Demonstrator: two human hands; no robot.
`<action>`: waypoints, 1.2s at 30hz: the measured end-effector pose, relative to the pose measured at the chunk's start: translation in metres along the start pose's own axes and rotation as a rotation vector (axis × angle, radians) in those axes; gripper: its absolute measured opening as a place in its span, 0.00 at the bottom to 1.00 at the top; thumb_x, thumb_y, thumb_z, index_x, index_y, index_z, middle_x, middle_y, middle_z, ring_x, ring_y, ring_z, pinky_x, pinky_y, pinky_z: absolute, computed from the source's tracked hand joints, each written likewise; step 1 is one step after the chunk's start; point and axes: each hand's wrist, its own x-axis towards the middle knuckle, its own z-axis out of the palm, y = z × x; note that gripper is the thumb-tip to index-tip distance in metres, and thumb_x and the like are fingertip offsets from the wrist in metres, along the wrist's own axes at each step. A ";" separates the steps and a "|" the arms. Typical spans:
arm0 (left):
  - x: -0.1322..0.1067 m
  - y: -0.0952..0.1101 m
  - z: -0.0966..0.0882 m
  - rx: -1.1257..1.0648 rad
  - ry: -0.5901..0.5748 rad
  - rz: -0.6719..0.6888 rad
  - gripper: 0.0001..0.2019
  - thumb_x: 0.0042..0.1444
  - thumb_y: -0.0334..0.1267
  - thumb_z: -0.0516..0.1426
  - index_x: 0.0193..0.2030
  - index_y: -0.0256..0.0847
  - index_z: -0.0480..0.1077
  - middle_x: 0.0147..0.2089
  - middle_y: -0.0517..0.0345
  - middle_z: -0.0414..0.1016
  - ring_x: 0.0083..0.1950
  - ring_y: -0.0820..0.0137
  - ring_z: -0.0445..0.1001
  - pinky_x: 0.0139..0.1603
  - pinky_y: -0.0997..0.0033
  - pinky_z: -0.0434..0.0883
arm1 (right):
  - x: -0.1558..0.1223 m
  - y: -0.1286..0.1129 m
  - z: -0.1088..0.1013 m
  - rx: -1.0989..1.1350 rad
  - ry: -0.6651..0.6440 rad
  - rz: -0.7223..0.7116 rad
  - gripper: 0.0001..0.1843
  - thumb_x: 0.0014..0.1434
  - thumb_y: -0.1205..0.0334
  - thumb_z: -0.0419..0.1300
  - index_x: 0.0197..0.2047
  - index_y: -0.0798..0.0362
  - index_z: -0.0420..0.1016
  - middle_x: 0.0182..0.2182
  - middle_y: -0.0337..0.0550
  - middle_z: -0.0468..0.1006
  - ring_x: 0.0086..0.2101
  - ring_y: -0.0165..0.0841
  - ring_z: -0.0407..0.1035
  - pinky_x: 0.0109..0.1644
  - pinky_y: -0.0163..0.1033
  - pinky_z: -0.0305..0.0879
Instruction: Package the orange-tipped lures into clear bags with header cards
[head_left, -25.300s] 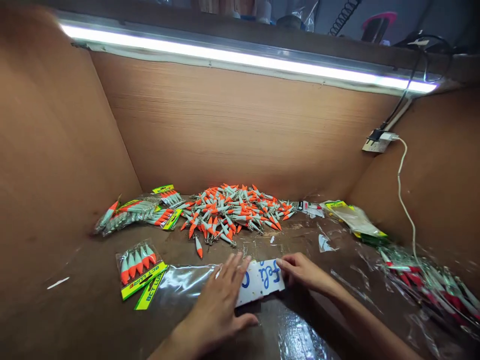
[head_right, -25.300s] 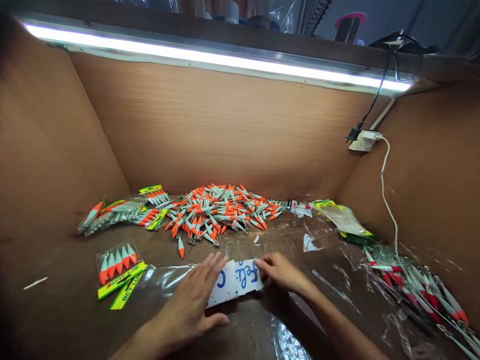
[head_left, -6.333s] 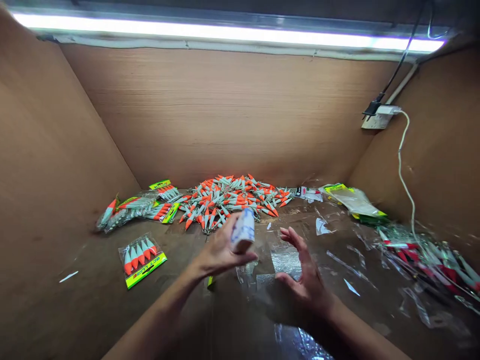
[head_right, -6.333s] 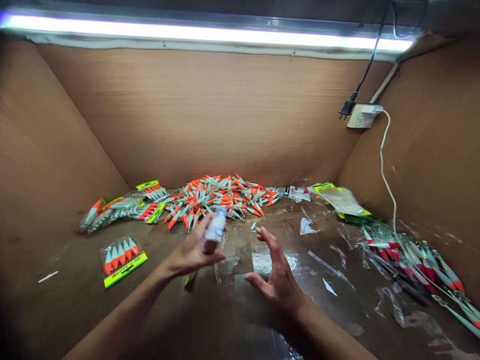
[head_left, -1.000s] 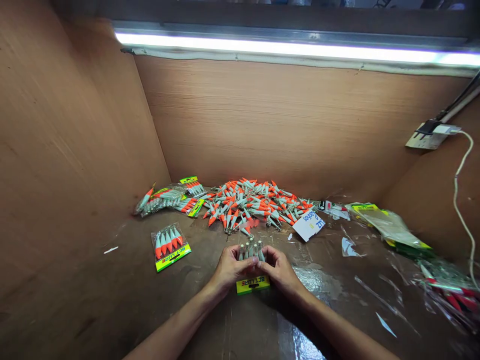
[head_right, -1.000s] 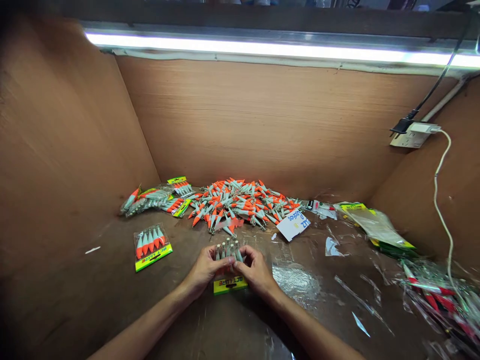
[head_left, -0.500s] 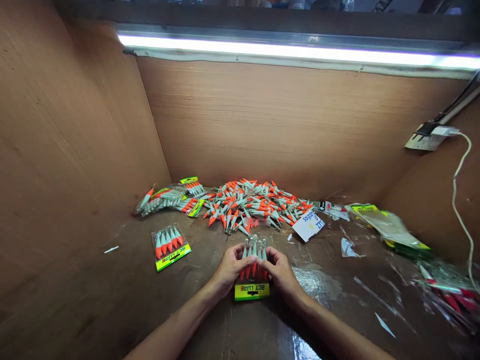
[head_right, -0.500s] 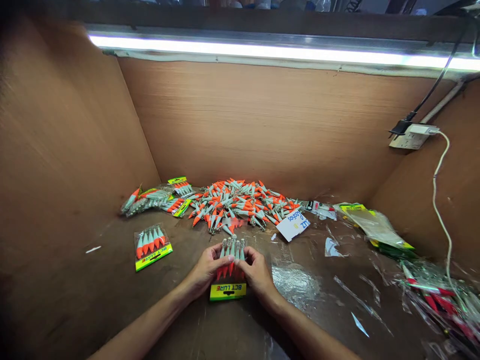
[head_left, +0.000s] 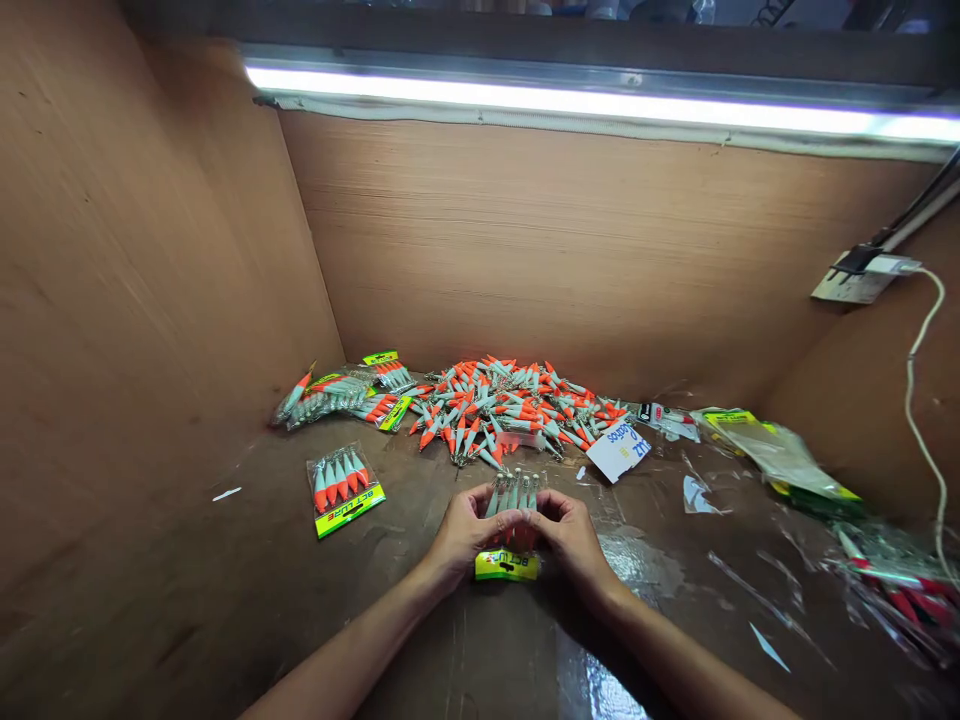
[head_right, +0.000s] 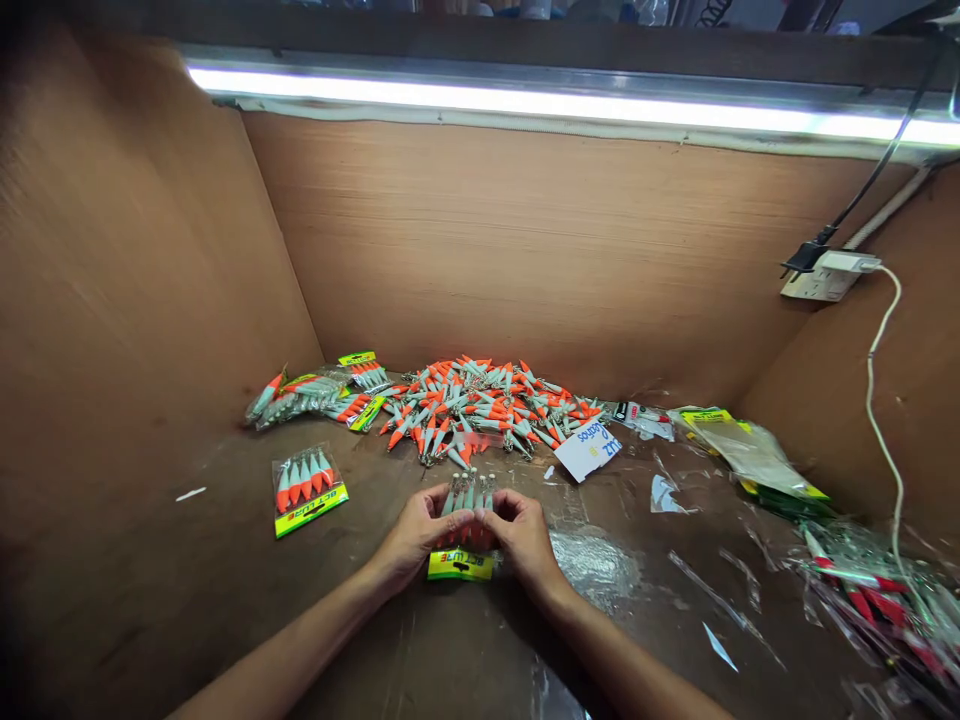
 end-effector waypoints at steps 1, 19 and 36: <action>0.000 0.000 -0.001 -0.011 -0.015 0.000 0.23 0.47 0.47 0.71 0.46 0.35 0.78 0.40 0.50 0.82 0.39 0.62 0.78 0.39 0.69 0.72 | 0.001 0.000 -0.002 0.004 -0.004 0.001 0.22 0.49 0.42 0.70 0.27 0.54 0.72 0.23 0.38 0.75 0.24 0.33 0.67 0.30 0.37 0.62; -0.002 -0.011 0.004 0.189 -0.106 0.054 0.20 0.46 0.49 0.70 0.37 0.32 0.80 0.34 0.52 0.81 0.34 0.64 0.76 0.35 0.72 0.68 | -0.022 -0.058 -0.041 -0.483 0.218 -0.592 0.21 0.63 0.58 0.61 0.59 0.47 0.69 0.54 0.48 0.73 0.49 0.41 0.69 0.55 0.48 0.66; 0.003 -0.016 0.000 0.175 -0.089 0.115 0.19 0.48 0.50 0.68 0.34 0.32 0.76 0.29 0.54 0.78 0.30 0.67 0.74 0.33 0.73 0.67 | -0.008 -0.086 -0.030 -0.997 -0.173 -0.705 0.11 0.66 0.63 0.59 0.48 0.47 0.80 0.38 0.45 0.75 0.41 0.37 0.68 0.43 0.41 0.66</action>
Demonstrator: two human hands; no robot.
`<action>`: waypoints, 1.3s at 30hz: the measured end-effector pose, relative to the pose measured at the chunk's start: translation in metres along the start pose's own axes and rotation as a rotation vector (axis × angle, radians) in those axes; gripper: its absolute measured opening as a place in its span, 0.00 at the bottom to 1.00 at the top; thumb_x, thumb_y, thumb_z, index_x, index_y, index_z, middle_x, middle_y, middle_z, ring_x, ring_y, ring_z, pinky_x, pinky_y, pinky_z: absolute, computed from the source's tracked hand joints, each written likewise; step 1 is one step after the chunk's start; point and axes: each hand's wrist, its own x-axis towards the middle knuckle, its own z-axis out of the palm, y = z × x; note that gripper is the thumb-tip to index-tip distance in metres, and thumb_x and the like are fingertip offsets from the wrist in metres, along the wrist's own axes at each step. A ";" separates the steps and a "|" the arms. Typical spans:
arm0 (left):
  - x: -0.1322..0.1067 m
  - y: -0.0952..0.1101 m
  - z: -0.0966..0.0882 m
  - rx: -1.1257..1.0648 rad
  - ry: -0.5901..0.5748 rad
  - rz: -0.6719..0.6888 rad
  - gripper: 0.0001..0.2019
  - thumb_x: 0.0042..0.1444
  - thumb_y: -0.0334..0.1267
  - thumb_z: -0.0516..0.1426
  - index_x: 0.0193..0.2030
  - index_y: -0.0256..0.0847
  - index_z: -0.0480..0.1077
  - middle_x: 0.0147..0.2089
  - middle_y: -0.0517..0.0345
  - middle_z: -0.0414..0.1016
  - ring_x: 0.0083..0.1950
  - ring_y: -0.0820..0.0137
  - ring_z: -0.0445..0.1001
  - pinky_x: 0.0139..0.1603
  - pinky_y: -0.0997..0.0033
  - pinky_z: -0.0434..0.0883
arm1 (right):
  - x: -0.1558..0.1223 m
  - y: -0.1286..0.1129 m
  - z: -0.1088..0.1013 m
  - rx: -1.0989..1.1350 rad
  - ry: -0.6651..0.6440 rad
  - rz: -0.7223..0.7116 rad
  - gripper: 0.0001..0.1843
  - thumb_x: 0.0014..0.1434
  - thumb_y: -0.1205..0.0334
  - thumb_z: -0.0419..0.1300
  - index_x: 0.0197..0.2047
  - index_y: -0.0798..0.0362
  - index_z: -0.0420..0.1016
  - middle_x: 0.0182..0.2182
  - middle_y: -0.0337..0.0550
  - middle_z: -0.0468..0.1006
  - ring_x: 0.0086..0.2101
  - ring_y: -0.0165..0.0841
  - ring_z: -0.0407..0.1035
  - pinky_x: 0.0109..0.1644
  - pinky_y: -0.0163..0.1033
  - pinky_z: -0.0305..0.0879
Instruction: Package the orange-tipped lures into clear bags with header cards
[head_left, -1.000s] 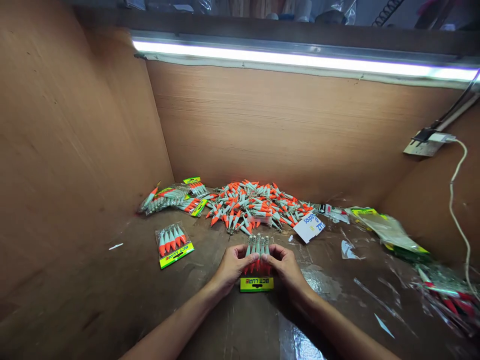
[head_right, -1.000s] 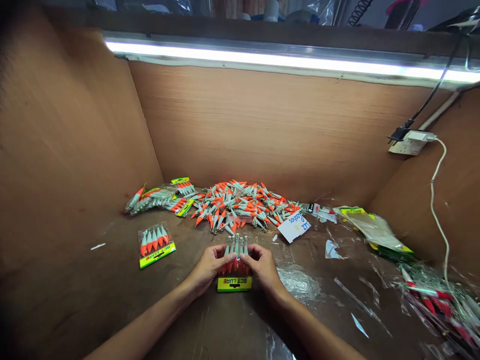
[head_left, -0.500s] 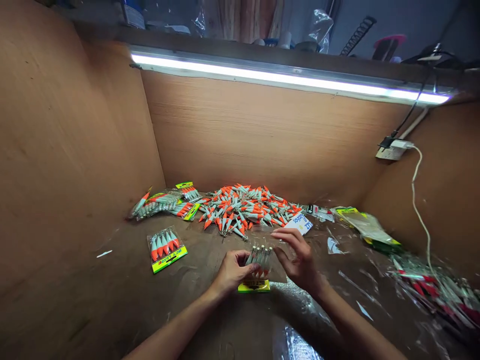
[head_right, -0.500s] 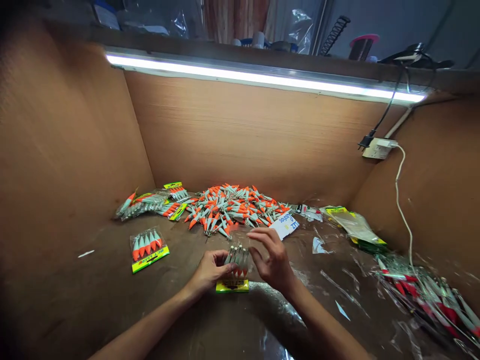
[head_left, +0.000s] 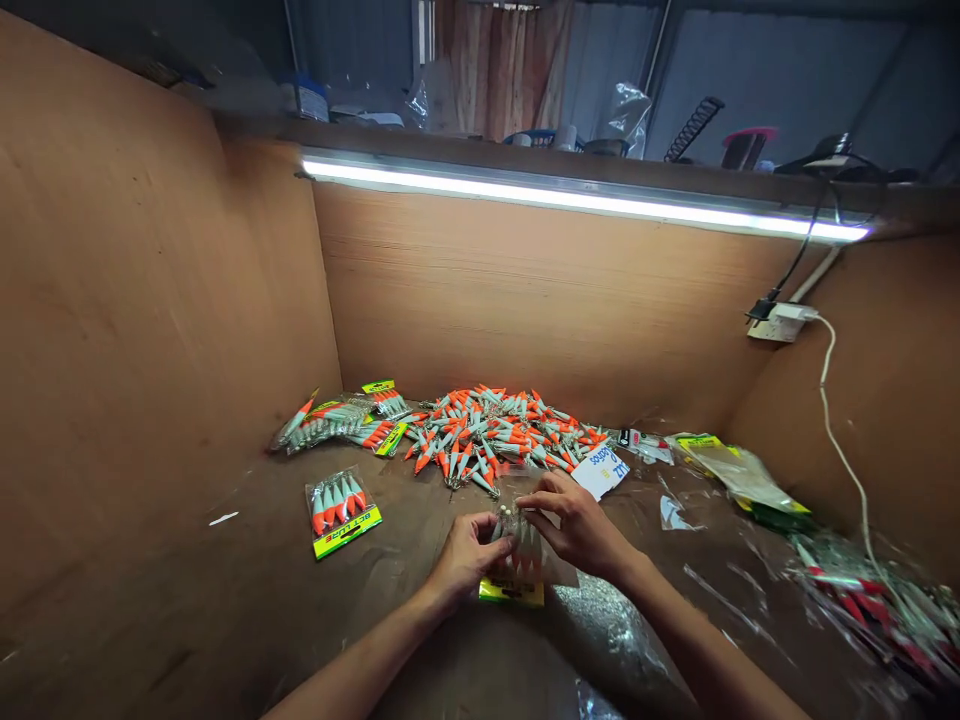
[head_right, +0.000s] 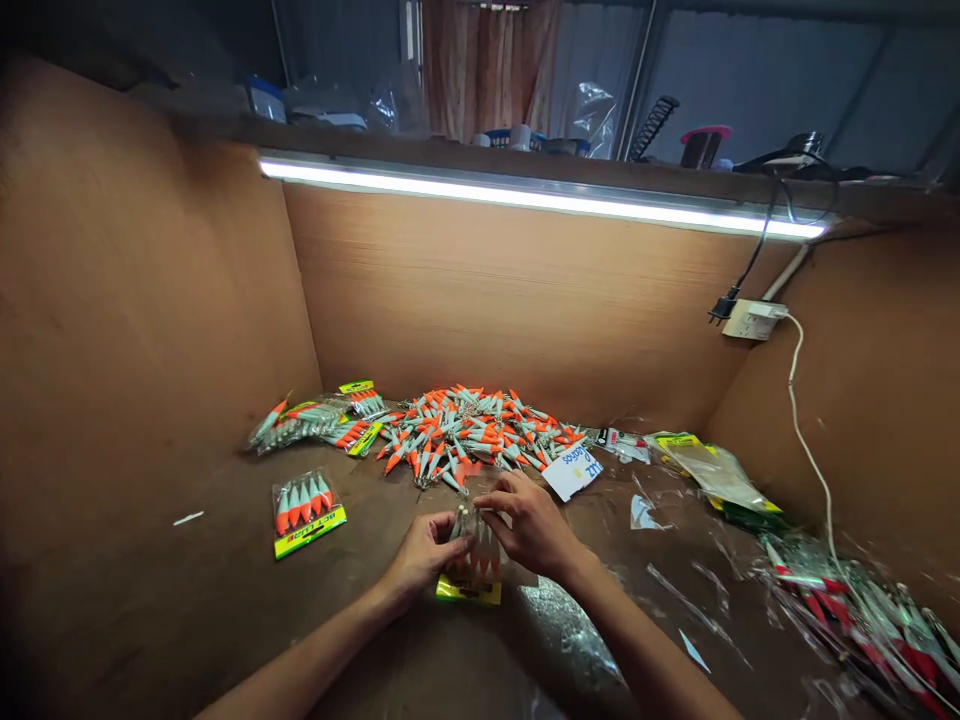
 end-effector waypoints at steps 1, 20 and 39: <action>0.001 -0.001 0.000 -0.013 0.002 0.002 0.20 0.48 0.50 0.68 0.36 0.33 0.76 0.31 0.53 0.79 0.32 0.66 0.76 0.35 0.72 0.68 | 0.003 0.002 0.000 0.012 -0.008 0.005 0.11 0.66 0.63 0.59 0.48 0.47 0.81 0.37 0.45 0.74 0.40 0.37 0.68 0.42 0.40 0.66; 0.005 -0.011 -0.004 -0.096 -0.064 -0.107 0.25 0.41 0.46 0.72 0.43 0.31 0.78 0.34 0.53 0.80 0.33 0.66 0.75 0.34 0.73 0.67 | 0.019 0.041 0.009 0.473 -0.148 0.298 0.08 0.59 0.59 0.65 0.39 0.49 0.85 0.31 0.40 0.79 0.33 0.32 0.70 0.37 0.34 0.63; 0.013 -0.015 -0.007 -0.120 -0.131 -0.055 0.31 0.42 0.41 0.73 0.54 0.36 0.73 0.45 0.47 0.82 0.45 0.57 0.80 0.47 0.65 0.73 | 0.019 0.038 0.004 0.346 -0.166 0.219 0.05 0.60 0.62 0.64 0.38 0.50 0.83 0.33 0.40 0.79 0.34 0.33 0.72 0.39 0.35 0.66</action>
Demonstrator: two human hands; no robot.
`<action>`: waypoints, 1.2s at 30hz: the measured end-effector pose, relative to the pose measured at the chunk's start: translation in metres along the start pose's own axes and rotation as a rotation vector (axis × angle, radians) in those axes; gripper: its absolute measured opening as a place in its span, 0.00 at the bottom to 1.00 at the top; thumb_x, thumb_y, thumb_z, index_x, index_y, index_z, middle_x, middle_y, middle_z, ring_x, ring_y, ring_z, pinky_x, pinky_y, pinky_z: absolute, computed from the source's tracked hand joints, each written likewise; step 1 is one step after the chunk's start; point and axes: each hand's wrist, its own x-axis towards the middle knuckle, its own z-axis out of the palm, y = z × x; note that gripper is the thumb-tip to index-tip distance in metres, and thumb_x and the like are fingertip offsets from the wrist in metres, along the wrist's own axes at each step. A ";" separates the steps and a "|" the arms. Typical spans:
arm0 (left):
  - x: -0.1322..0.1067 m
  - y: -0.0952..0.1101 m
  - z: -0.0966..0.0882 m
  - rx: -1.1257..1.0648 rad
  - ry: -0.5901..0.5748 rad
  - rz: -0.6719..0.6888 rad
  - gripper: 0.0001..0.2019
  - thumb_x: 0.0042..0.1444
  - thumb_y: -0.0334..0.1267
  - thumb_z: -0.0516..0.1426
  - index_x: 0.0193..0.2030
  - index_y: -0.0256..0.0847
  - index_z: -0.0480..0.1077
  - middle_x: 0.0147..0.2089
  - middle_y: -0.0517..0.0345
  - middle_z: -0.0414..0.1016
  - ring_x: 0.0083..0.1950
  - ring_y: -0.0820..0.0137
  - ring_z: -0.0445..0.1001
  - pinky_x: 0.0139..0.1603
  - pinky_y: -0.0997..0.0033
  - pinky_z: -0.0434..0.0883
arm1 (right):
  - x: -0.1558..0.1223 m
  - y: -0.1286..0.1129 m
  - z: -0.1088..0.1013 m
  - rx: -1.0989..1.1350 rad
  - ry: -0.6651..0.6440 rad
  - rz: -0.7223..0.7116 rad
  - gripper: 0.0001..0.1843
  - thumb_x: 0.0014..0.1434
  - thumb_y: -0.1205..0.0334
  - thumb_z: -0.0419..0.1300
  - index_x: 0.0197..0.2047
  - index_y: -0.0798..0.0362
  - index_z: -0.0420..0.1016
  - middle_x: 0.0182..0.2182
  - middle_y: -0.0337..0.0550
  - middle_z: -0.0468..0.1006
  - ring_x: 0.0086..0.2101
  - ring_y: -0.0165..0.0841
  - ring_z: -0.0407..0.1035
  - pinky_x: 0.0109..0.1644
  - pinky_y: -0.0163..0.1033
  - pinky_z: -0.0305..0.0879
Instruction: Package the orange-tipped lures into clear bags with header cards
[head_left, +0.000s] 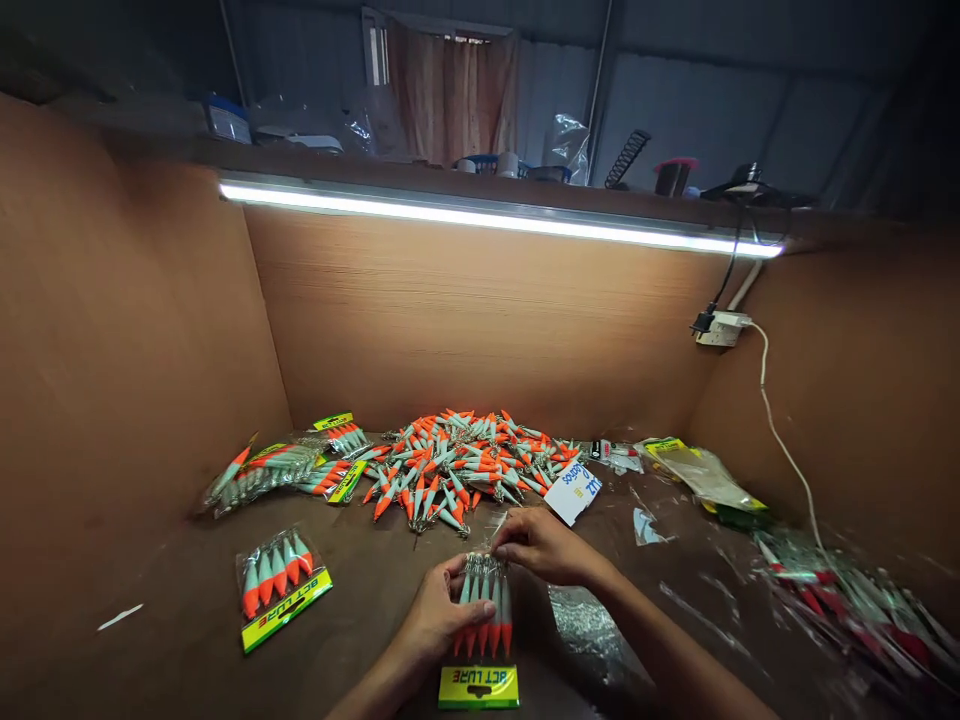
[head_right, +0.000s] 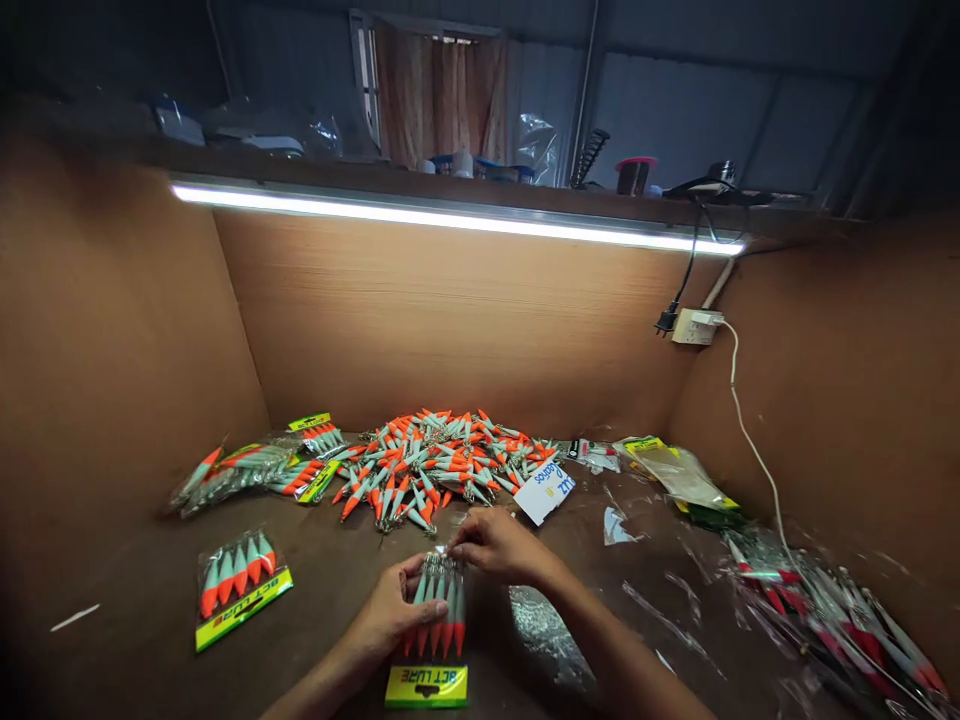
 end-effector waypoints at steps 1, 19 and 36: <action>0.000 0.000 0.000 -0.004 0.006 0.023 0.30 0.42 0.41 0.73 0.52 0.36 0.74 0.45 0.47 0.82 0.46 0.57 0.80 0.47 0.65 0.73 | 0.001 0.004 0.002 0.024 0.054 0.036 0.07 0.59 0.62 0.65 0.41 0.50 0.82 0.35 0.41 0.80 0.35 0.33 0.72 0.39 0.35 0.66; -0.005 0.018 -0.002 0.024 0.254 -0.022 0.26 0.55 0.58 0.62 0.40 0.33 0.81 0.38 0.46 0.82 0.37 0.62 0.78 0.39 0.68 0.72 | 0.002 0.023 0.040 0.363 0.048 0.253 0.19 0.54 0.46 0.67 0.30 0.56 0.81 0.25 0.41 0.77 0.29 0.34 0.69 0.33 0.36 0.65; -0.029 0.043 0.012 0.539 0.334 0.148 0.17 0.61 0.45 0.57 0.26 0.38 0.77 0.23 0.60 0.74 0.26 0.69 0.65 0.30 0.72 0.54 | 0.021 -0.038 0.049 -0.686 0.024 -0.323 0.08 0.64 0.73 0.57 0.35 0.52 0.71 0.35 0.45 0.74 0.36 0.37 0.66 0.39 0.39 0.60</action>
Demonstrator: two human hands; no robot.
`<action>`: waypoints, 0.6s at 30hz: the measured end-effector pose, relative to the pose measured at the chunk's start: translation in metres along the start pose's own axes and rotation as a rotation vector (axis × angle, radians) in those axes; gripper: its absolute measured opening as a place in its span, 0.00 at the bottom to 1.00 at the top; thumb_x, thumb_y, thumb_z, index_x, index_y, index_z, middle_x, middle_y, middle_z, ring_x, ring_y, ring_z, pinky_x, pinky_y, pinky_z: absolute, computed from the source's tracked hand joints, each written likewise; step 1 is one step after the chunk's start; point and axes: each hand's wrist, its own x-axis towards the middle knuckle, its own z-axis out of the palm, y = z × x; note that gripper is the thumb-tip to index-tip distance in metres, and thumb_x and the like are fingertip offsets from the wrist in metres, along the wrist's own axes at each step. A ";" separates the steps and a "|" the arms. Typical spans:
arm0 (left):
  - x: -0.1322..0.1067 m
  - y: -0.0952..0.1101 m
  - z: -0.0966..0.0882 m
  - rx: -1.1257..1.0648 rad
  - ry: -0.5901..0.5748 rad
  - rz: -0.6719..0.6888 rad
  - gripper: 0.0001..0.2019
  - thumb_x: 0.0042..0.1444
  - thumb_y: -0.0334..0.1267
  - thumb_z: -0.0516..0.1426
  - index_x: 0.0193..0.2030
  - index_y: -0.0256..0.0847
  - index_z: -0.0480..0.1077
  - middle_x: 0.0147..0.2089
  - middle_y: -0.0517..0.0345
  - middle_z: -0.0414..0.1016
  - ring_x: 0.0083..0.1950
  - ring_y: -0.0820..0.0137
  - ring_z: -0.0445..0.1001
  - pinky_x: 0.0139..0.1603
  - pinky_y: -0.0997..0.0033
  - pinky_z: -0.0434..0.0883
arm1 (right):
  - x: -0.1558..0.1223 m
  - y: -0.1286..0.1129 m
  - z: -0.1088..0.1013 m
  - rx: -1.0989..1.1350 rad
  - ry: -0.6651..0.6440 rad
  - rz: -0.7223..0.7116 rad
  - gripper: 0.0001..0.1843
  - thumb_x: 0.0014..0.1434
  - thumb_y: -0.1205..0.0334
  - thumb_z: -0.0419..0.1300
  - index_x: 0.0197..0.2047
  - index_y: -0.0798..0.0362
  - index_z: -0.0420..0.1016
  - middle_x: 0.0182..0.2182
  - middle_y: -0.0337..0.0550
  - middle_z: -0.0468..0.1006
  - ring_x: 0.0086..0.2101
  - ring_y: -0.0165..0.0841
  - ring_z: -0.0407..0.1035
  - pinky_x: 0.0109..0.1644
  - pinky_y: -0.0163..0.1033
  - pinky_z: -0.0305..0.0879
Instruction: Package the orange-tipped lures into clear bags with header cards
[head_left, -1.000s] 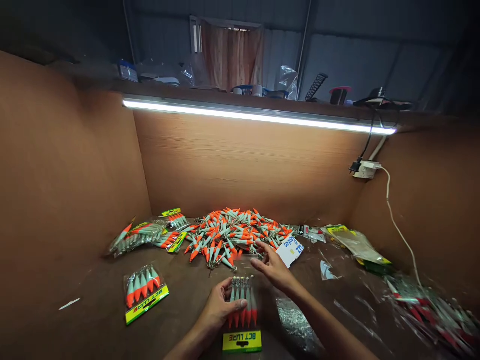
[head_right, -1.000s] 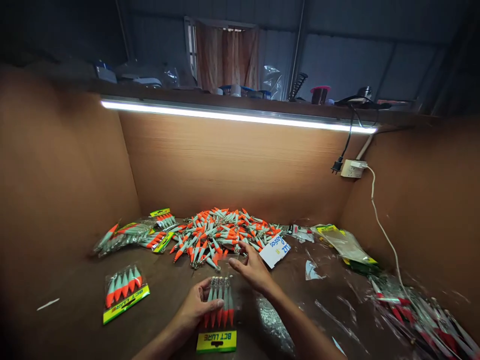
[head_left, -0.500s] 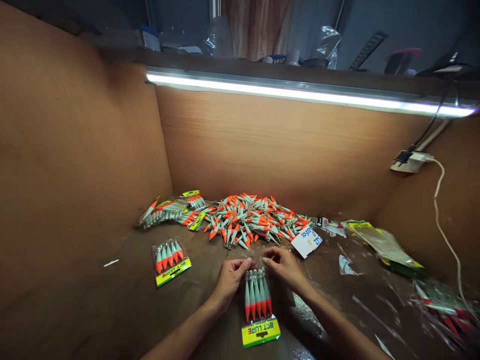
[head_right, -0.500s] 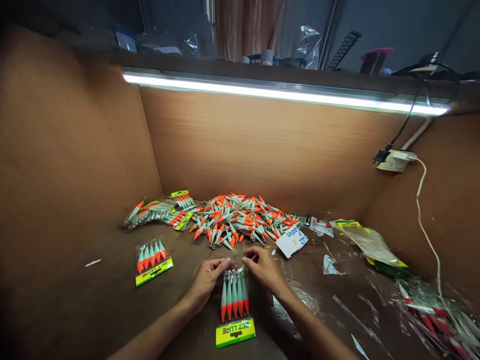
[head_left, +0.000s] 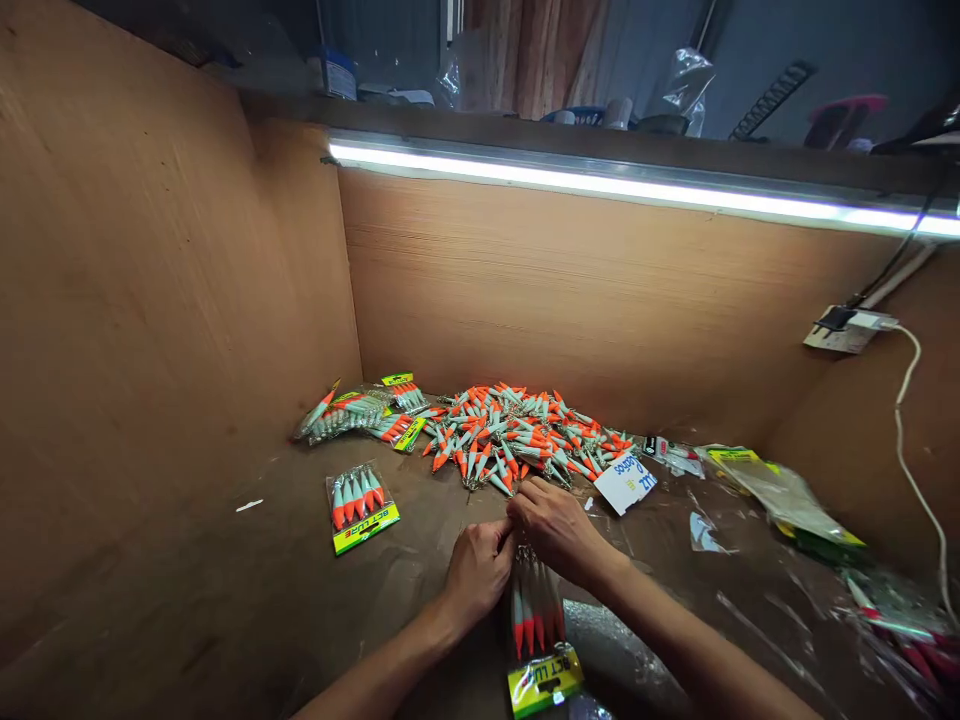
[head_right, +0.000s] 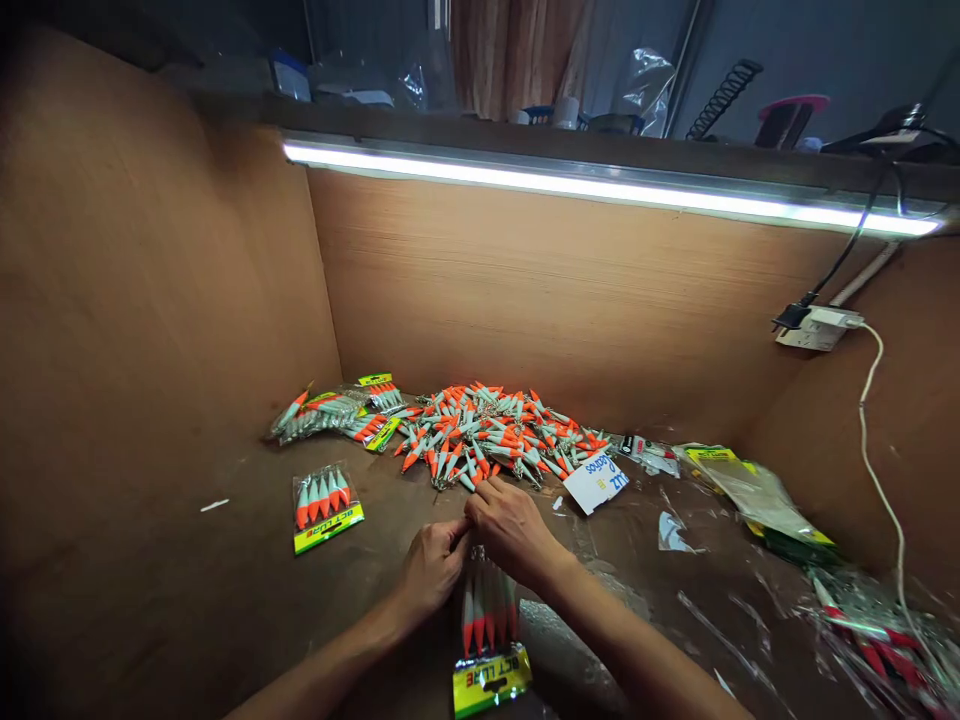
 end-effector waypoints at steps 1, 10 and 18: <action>-0.001 0.002 0.000 0.007 -0.013 0.009 0.18 0.62 0.45 0.56 0.26 0.39 0.78 0.23 0.60 0.74 0.25 0.69 0.65 0.30 0.72 0.54 | -0.002 0.001 0.000 0.052 0.018 0.031 0.08 0.65 0.72 0.55 0.35 0.52 0.71 0.34 0.44 0.74 0.36 0.36 0.66 0.39 0.39 0.60; 0.002 0.003 0.003 -0.310 -0.141 -0.098 0.23 0.63 0.52 0.56 0.56 0.38 0.77 0.45 0.48 0.84 0.46 0.54 0.80 0.46 0.64 0.72 | -0.030 0.047 0.012 0.811 0.370 0.638 0.19 0.65 0.47 0.54 0.34 0.53 0.75 0.29 0.43 0.76 0.29 0.34 0.68 0.34 0.39 0.64; 0.012 -0.005 0.003 -0.515 -0.092 -0.188 0.30 0.60 0.57 0.59 0.57 0.33 0.74 0.46 0.40 0.83 0.49 0.52 0.80 0.46 0.59 0.75 | -0.113 0.139 -0.052 0.794 0.492 0.870 0.28 0.49 0.34 0.65 0.33 0.55 0.80 0.27 0.47 0.79 0.28 0.38 0.70 0.35 0.43 0.68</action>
